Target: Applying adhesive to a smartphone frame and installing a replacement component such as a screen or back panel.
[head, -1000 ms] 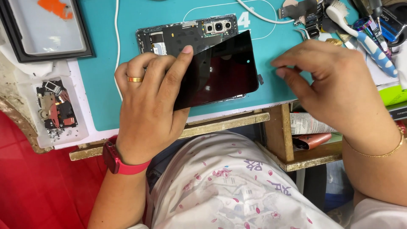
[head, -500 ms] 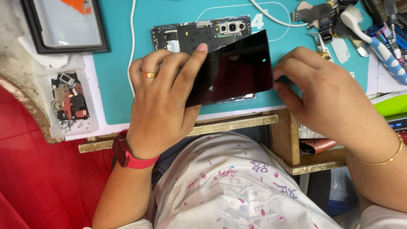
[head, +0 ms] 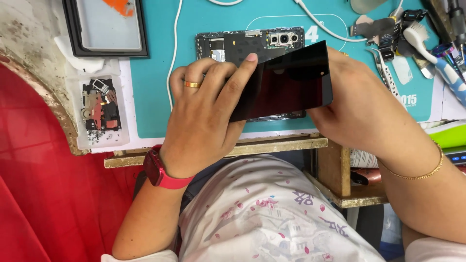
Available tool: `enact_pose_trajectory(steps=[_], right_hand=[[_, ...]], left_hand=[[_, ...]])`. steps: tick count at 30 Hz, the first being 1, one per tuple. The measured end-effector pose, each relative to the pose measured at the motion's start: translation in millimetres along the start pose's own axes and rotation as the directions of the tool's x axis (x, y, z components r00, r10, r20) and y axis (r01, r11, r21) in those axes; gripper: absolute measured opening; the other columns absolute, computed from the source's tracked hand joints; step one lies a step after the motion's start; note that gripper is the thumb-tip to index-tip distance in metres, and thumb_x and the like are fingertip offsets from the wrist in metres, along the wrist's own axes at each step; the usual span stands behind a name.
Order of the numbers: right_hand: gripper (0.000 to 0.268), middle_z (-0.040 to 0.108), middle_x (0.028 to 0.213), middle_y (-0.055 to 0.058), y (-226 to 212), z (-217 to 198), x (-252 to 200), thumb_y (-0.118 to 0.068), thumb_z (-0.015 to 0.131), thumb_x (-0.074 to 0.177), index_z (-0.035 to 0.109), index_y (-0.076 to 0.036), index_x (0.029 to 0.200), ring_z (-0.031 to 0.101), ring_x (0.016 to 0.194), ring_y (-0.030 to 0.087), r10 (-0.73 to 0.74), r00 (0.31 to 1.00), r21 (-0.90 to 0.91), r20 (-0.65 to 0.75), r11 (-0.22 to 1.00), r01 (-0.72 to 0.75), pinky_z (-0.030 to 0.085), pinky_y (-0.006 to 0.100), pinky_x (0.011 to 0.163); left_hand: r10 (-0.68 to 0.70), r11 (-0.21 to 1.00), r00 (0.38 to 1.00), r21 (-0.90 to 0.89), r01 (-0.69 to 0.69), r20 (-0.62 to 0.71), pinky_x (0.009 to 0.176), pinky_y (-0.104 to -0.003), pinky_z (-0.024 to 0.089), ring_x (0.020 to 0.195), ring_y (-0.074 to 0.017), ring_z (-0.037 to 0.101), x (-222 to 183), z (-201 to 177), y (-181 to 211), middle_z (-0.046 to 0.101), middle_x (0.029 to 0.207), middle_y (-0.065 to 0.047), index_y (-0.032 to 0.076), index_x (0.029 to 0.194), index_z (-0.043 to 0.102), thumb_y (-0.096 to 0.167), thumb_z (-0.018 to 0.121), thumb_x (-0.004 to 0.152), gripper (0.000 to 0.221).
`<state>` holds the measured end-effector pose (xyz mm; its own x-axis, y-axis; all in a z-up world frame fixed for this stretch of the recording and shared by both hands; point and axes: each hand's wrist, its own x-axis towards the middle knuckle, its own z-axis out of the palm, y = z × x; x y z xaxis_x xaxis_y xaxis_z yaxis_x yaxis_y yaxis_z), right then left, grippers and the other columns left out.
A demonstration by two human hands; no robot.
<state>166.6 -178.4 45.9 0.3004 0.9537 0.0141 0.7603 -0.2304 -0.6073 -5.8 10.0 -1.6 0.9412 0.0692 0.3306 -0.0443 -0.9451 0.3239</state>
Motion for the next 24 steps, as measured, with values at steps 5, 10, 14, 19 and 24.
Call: enact_pose_trajectory(steps=[5, 10, 14, 19, 24], right_hand=[[0.027, 0.062, 0.095, 0.010, -9, -10, -23, 0.011, 0.053, 0.084, 0.060, -0.003, 0.107, 0.057, 0.084, 0.029, 0.119, 0.991, -0.067, -0.065, 0.990, -0.123, 0.046, 0.039, 0.075], [0.014, 0.067, 0.089, 0.001, 10, -14, -60, 0.006, 0.062, 0.097, 0.064, -0.008, 0.099, 0.053, 0.069, 0.018, 0.318, 0.926, -0.053, -0.202, 0.941, -0.335, 0.045, 0.032, 0.070], [0.014, 0.065, 0.090, 0.006, 21, -5, -70, 0.007, 0.062, 0.097, 0.063, -0.005, 0.101, 0.059, 0.078, 0.023, 0.230, 0.944, -0.044, -0.236, 0.968, -0.246, 0.046, 0.035, 0.076], [0.010, 0.064, 0.094, 0.017, 25, -4, -63, 0.012, 0.059, 0.104, 0.064, 0.004, 0.103, 0.061, 0.081, 0.033, -0.001, 0.967, -0.082, -0.254, 0.996, -0.021, 0.049, 0.041, 0.077], [0.015, 0.064, 0.112, 0.021, 15, -5, -53, 0.010, 0.071, 0.104, 0.071, 0.004, 0.118, 0.064, 0.100, 0.033, 0.059, 0.973, -0.140, -0.225, 0.986, -0.092, 0.049, 0.042, 0.086]], left_hand=[[0.003, 1.000, 1.000, -0.012, -0.003, 0.006, 0.100, -0.051, 0.037, 0.123, -0.0350, 0.050, -1, -4, -2, 0.055, 0.126, -0.009, 0.009, 0.156, 0.040, 0.010, 0.069, 0.076, 0.085], [0.025, 0.997, 1.000, -0.077, -0.024, 0.011, 0.099, -0.051, 0.033, 0.120, -0.0363, 0.048, 2, 3, -1, 0.057, 0.124, -0.011, 0.007, 0.156, 0.043, 0.009, 0.062, 0.073, 0.085], [0.009, 0.999, 1.000, -0.037, -0.008, 0.005, 0.104, -0.052, 0.031, 0.121, -0.0376, 0.050, 3, 6, 3, 0.059, 0.126, -0.013, 0.005, 0.157, 0.044, 0.006, 0.057, 0.083, 0.075], [-0.011, 1.000, 1.000, -0.016, 0.010, -0.017, 0.104, -0.051, 0.030, 0.121, -0.0381, 0.050, 3, 7, 2, 0.059, 0.126, -0.014, 0.003, 0.156, 0.044, 0.006, 0.056, 0.088, 0.069], [-0.013, 0.999, 1.000, -0.032, 0.013, -0.005, 0.101, -0.051, 0.034, 0.124, -0.0354, 0.049, -2, 7, -2, 0.057, 0.126, -0.010, 0.008, 0.158, 0.038, 0.013, 0.069, 0.075, 0.088]])
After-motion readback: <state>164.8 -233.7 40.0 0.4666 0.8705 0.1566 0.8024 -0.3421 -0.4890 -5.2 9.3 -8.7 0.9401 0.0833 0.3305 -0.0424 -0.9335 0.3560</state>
